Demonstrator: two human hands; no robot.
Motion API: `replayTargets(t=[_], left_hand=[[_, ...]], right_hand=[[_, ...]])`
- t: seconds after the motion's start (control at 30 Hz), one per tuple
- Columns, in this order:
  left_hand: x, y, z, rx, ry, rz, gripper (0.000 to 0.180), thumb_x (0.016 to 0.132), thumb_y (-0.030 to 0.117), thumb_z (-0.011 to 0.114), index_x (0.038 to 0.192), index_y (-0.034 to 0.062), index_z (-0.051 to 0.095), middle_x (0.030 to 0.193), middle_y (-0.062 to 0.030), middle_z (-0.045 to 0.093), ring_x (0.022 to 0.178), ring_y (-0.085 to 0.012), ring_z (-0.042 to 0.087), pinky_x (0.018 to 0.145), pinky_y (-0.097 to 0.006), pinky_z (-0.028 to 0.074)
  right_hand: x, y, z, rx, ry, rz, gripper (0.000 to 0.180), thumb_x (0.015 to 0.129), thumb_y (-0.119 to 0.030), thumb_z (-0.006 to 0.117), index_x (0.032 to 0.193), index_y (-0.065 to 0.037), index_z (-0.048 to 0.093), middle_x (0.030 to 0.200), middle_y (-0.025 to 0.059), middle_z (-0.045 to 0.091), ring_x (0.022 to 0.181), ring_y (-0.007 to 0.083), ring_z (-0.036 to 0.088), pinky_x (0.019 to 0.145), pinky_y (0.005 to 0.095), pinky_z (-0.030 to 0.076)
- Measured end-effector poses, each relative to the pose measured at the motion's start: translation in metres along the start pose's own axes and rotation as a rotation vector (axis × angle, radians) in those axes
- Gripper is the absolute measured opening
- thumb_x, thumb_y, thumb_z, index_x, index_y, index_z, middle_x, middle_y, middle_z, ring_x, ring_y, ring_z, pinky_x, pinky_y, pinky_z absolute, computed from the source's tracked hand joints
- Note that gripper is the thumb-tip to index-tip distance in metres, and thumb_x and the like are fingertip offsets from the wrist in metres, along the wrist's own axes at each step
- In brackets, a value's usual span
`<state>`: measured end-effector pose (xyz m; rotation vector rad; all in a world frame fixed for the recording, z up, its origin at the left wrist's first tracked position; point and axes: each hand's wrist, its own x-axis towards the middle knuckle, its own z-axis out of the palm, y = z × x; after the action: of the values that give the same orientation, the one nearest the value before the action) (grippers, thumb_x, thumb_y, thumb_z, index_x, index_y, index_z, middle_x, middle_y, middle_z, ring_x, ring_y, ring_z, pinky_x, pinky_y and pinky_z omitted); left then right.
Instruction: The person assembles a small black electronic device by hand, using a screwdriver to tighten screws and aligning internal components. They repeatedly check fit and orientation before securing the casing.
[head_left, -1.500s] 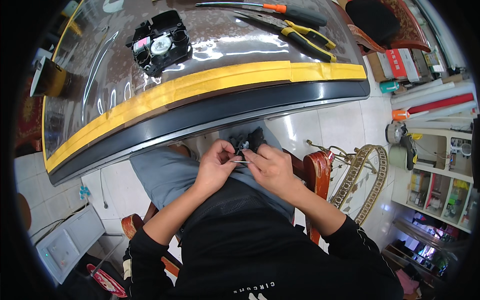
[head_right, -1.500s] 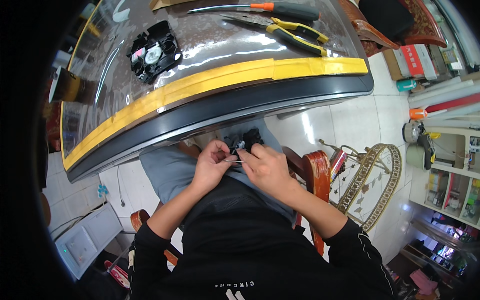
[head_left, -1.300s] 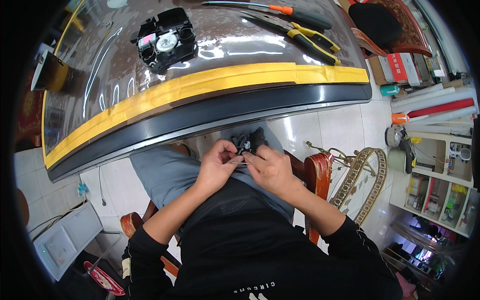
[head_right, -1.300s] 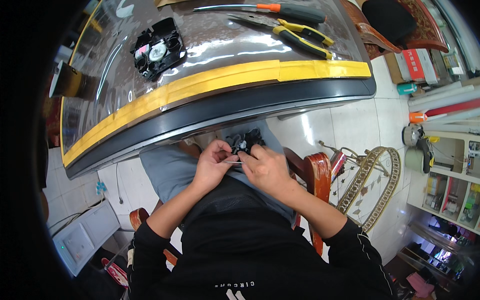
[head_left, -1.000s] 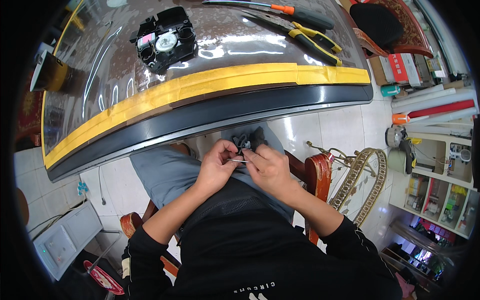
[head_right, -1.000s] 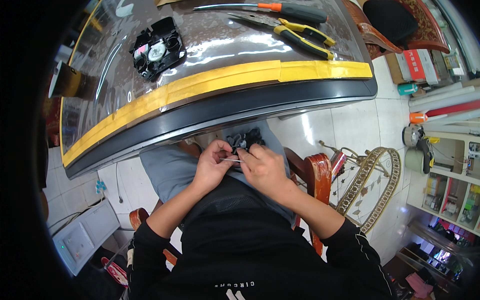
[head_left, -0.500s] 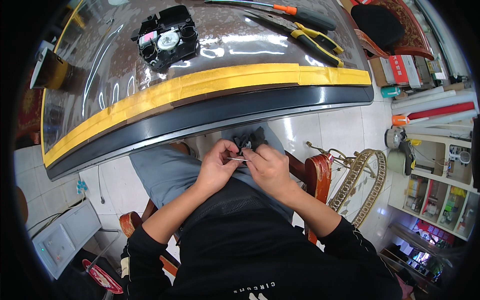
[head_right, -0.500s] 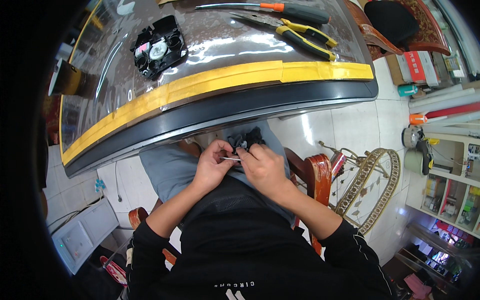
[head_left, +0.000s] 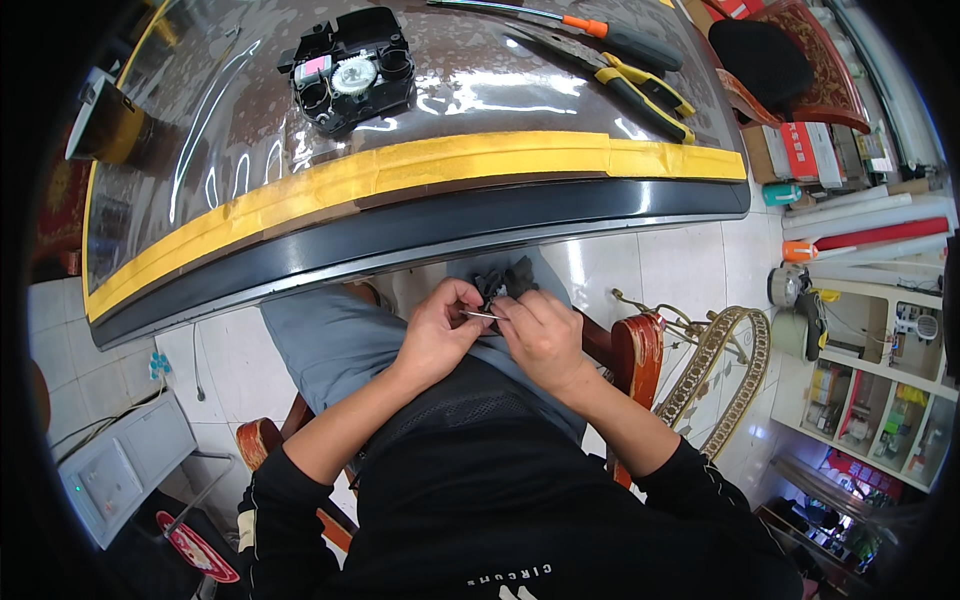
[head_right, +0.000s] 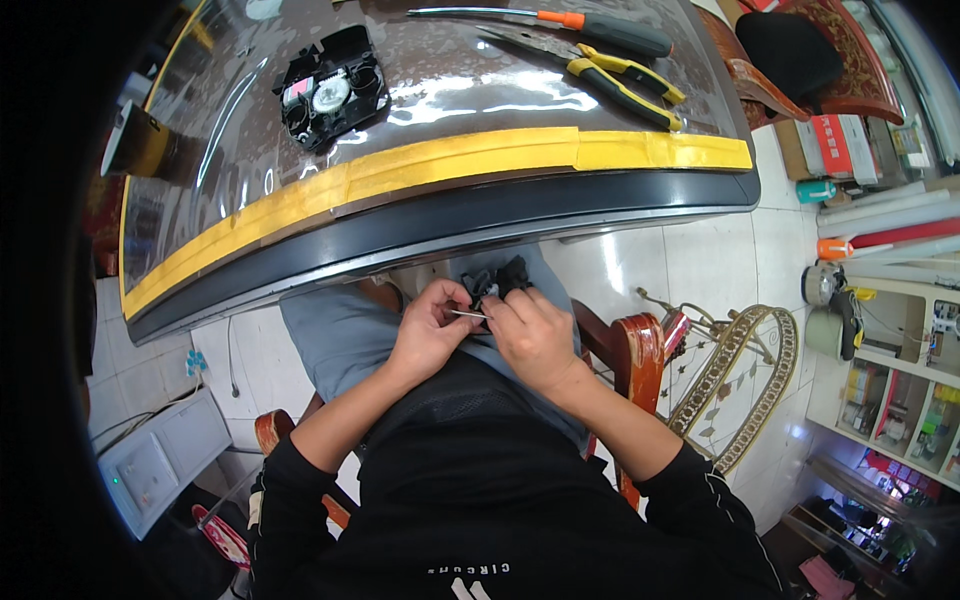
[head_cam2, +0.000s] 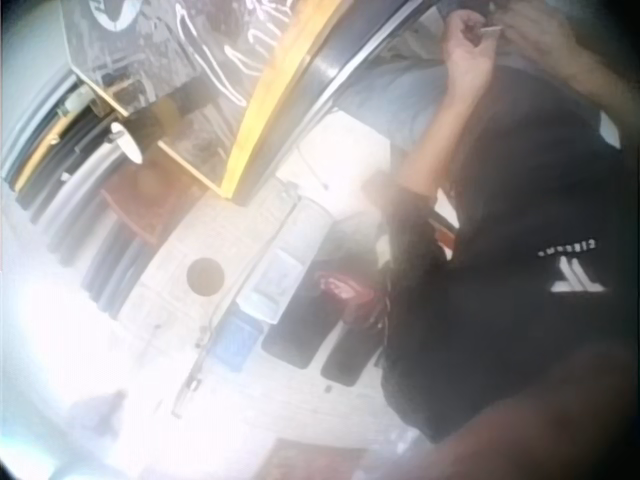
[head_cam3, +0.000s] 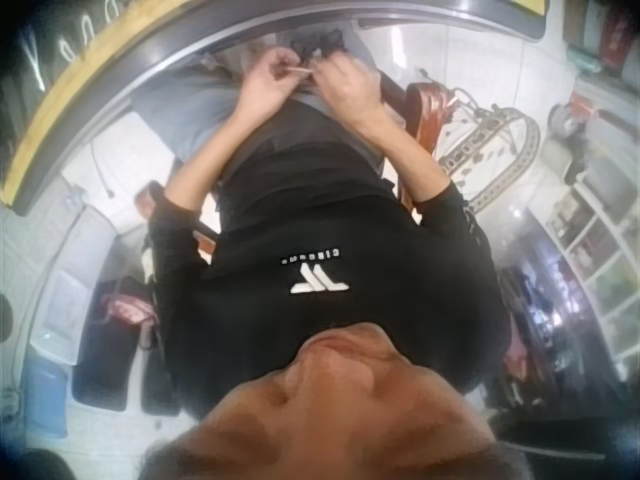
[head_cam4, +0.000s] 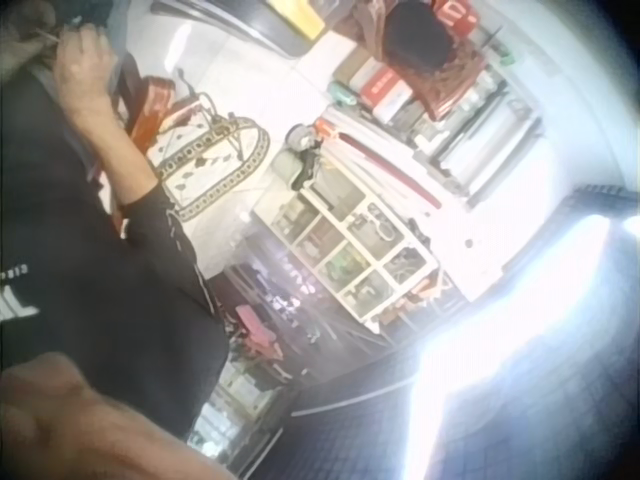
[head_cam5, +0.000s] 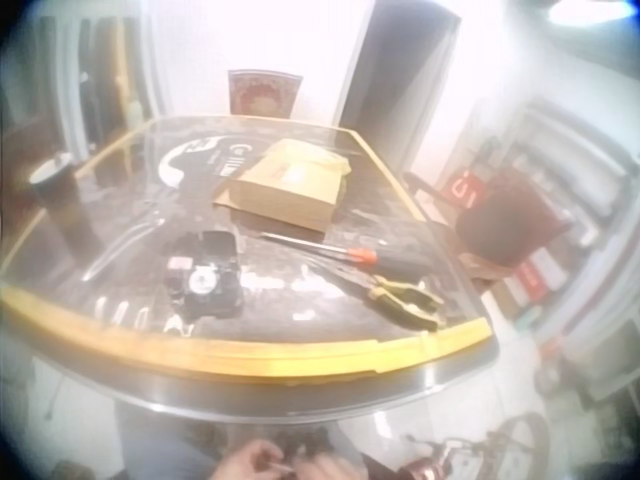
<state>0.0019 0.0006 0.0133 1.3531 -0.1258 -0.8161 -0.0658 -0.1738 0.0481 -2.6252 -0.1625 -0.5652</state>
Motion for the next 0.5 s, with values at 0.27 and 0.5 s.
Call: replayTargets(t=[0.27, 0.5], left_hand=[[0.0016, -0.0056, 0.0007, 0.025, 0.014, 0.036, 0.023, 0.093, -0.01, 0.067, 0.111, 0.0003, 0.056, 0.096, -0.0052, 0.067, 0.085, -0.0113, 0.07, 0.077, -0.027, 0.058], [0.0002, 0.0, 0.0005, 0.019, 0.005, 0.005, 0.023, 0.093, -0.01, 0.068, 0.11, 0.0002, 0.056, 0.095, -0.0049, 0.066, 0.086, -0.0111, 0.071, 0.077, -0.027, 0.059]], right_hand=[[-0.001, -0.0029, -0.0018, -0.019, -0.016, -0.003, 0.024, 0.075, -0.004, 0.081, 0.098, -0.008, 0.076, 0.08, 0.0048, 0.062, 0.073, 0.0258, 0.064, 0.059, 0.0389, 0.054], [-0.003, -0.0017, -0.0016, 0.03, 0.004, 0.027, 0.023, 0.075, -0.005, 0.082, 0.097, -0.008, 0.077, 0.079, 0.0047, 0.062, 0.071, 0.0258, 0.064, 0.058, 0.0388, 0.053]])
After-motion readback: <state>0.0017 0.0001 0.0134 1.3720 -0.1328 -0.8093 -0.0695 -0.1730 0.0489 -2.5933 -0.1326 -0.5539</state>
